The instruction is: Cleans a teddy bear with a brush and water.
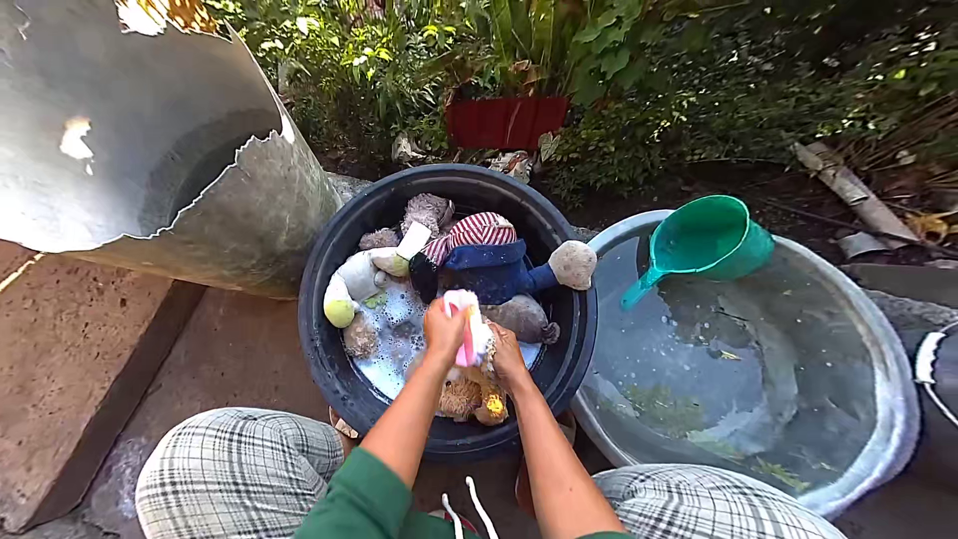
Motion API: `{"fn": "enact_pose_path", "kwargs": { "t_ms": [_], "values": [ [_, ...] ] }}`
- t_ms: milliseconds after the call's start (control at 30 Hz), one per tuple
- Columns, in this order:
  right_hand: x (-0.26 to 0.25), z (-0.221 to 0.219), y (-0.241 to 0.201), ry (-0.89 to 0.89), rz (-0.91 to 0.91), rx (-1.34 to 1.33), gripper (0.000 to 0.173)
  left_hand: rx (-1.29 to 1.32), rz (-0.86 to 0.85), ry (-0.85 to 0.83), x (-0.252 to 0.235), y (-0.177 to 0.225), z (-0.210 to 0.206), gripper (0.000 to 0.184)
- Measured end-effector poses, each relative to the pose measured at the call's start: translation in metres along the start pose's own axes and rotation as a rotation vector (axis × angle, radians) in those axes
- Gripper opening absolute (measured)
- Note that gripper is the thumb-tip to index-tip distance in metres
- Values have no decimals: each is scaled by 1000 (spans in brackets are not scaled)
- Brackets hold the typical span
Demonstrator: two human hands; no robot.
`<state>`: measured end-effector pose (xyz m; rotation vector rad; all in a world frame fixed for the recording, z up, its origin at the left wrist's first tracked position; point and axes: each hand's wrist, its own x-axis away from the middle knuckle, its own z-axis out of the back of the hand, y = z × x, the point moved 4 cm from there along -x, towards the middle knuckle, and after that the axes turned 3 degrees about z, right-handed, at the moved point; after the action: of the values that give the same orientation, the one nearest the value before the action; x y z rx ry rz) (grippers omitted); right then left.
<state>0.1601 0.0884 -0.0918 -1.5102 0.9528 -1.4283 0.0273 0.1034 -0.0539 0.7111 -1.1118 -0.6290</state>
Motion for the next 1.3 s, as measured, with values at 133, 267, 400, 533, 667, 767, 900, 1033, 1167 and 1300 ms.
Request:
{"fn": "enact_pose_path", "kwargs": {
  "t_ms": [133,267,400,533,667,767,900,1033,1167,1300],
  "values": [
    [1,6,0,57,8,-20,37,-163,-127,-50,32,3,-3,54],
    [-1,5,-3,79,-15,-63,35,-344,-159,-131,90,-4,-2,63],
    [4,2,-1,38,20,-137,33,-335,-70,-76,33,32,-11,46],
    [7,4,-4,76,45,-127,35,-292,-135,-51,43,22,-12,46],
    [1,5,2,90,0,-36,39,-291,-156,-90,73,-5,-5,45],
    [3,5,3,-29,-25,27,39,-199,-74,3,23,6,5,40],
    [9,6,-4,-54,-68,-70,39,-183,23,267,-43,2,56,64],
    [8,12,3,60,-144,-230,42,-427,129,316,-48,-43,80,81],
    [8,10,1,109,-165,-266,42,-717,251,158,-47,-103,62,71],
    [8,5,-1,105,-147,-257,42,-807,273,47,-56,-110,67,65]
  ]
}}
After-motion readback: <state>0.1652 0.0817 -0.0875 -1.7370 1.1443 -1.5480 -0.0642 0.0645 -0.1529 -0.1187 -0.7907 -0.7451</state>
